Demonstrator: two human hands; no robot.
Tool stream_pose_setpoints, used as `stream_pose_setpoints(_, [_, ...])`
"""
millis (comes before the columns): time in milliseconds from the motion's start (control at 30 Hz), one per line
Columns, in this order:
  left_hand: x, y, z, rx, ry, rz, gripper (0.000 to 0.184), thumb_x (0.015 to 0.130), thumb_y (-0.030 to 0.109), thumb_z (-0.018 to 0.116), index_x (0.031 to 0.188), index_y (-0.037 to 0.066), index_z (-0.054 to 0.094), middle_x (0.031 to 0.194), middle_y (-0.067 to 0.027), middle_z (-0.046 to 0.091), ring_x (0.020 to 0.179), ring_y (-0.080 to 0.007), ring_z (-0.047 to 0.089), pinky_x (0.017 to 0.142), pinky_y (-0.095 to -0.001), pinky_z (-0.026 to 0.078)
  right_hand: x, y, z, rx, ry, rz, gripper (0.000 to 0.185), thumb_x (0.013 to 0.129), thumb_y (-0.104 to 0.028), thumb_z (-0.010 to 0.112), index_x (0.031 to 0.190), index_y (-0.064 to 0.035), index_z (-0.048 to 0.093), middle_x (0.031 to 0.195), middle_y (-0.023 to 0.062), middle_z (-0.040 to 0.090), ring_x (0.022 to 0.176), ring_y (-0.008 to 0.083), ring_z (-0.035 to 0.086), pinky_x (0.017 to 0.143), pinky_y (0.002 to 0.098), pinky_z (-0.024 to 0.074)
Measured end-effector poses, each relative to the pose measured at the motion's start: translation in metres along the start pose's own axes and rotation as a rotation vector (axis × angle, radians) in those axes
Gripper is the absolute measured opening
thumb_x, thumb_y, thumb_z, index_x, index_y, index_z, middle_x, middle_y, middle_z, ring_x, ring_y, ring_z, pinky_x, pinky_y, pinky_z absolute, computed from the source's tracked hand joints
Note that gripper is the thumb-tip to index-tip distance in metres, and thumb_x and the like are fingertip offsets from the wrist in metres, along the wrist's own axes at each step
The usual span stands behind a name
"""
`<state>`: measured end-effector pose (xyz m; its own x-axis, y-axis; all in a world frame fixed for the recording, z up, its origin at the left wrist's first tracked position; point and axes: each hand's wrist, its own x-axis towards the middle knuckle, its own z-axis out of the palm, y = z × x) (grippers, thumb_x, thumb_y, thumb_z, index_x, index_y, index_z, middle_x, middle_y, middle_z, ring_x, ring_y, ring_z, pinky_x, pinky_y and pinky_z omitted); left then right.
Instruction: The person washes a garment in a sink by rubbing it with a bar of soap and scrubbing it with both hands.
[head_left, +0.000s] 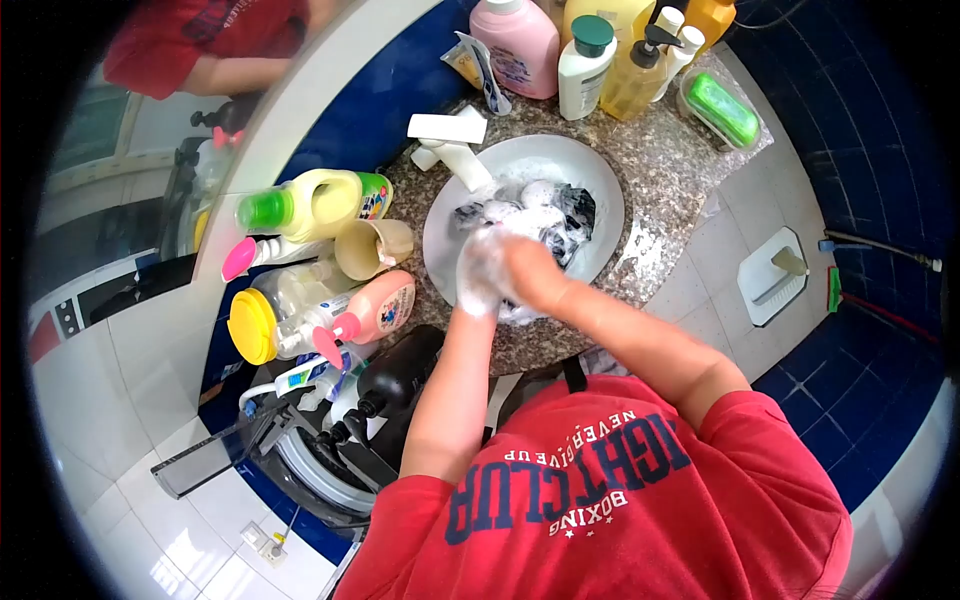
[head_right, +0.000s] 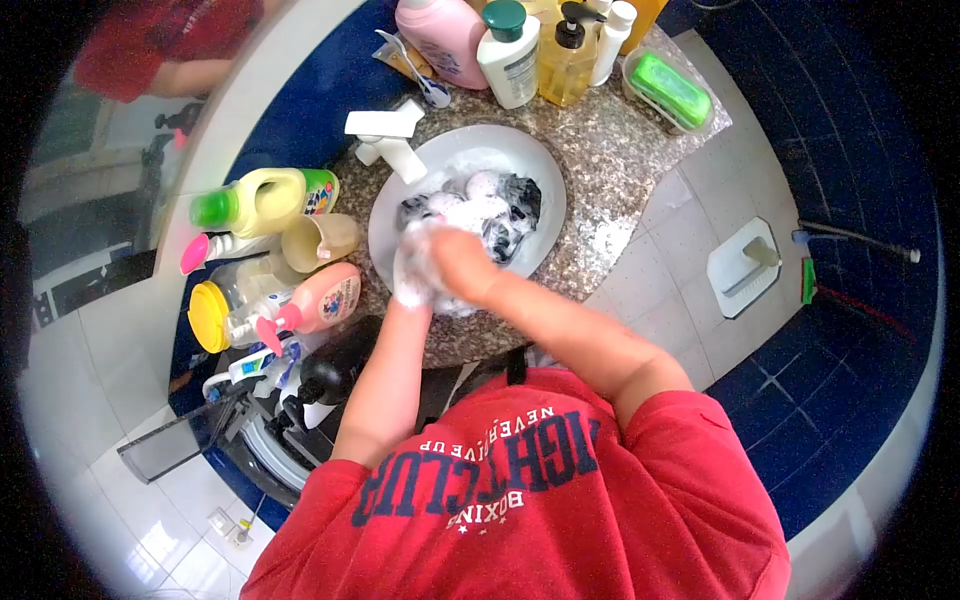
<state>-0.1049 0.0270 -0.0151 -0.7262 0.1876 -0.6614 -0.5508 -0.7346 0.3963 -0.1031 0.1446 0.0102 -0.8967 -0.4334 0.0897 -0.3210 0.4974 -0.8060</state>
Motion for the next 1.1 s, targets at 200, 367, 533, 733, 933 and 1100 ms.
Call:
stream_pose_setpoints(200, [-0.002,-0.024,0.034,0.108,-0.086,0.273,0.035,0.099,0.027,0.04,0.119,0.002,0.053,0.11,-0.0094,0.059,0.102,-0.0204,0.058,0.091,-0.0334,0.048,0.026,0.067,0.017,0.131,0.286,0.484,0.013,0.076,-0.009,0.055,0.079,0.0002,0.063,0.078,0.0233,0.063,0.08,0.0394,0.063,0.069,0.0456,0.0506])
stream_pose_setpoints(367, [0.0,-0.007,0.032,0.006,-0.085,0.122,0.034,0.097,0.028,0.042,0.118,0.004,0.055,0.109,-0.0101,0.059,0.101,-0.0208,0.058,0.091,-0.0337,0.048,0.012,0.014,0.026,0.015,0.208,0.296,0.013,0.078,-0.006,0.051,0.077,0.0029,0.06,0.082,0.0298,0.062,0.08,0.0451,0.061,0.072,0.0495,0.0486])
stream_pose_setpoints(533, [-0.008,-0.009,0.026,-0.073,-0.116,-0.031,0.056,0.094,0.044,0.038,0.13,0.001,0.044,0.124,-0.0161,0.054,0.112,-0.0279,0.055,0.096,-0.0385,0.045,0.022,0.038,0.025,-0.014,0.12,0.548,0.016,0.078,-0.008,0.052,0.081,0.0014,0.064,0.082,0.0254,0.065,0.081,0.0418,0.064,0.072,0.0476,0.0511])
stream_pose_setpoints(733, [0.004,-0.002,0.003,-0.018,-0.084,0.049,0.047,0.098,0.035,0.035,0.13,0.003,0.046,0.124,-0.013,0.055,0.116,-0.0265,0.053,0.098,-0.0386,0.045,0.018,0.04,0.029,-0.101,0.16,0.352,0.017,0.081,-0.016,0.059,0.083,0.0008,0.063,0.082,0.0231,0.062,0.081,0.0414,0.062,0.07,0.0485,0.0494])
stream_pose_setpoints(933, [0.024,0.006,-0.022,1.48,-0.234,0.222,0.055,0.085,0.029,0.056,0.131,0.003,0.043,0.123,-0.0169,0.053,0.113,-0.0276,0.052,0.1,-0.0377,0.041,0.014,0.023,0.041,-0.059,0.199,0.309,0.017,0.08,-0.016,0.058,0.077,-0.0001,0.063,0.082,0.0228,0.063,0.08,0.0394,0.062,0.072,0.0461,0.0501])
stream_pose_setpoints(1100, [-0.021,-0.011,0.058,0.057,-0.062,0.182,0.05,0.094,0.037,0.05,0.138,0.013,0.041,0.136,-0.0098,0.048,0.122,-0.0188,0.048,0.101,-0.0377,0.043,0.041,0.032,0.002,-0.02,0.227,0.468,0.039,0.089,-0.042,0.054,0.081,-0.006,0.068,0.081,0.0235,0.065,0.083,0.0386,0.064,0.074,0.0452,0.0501])
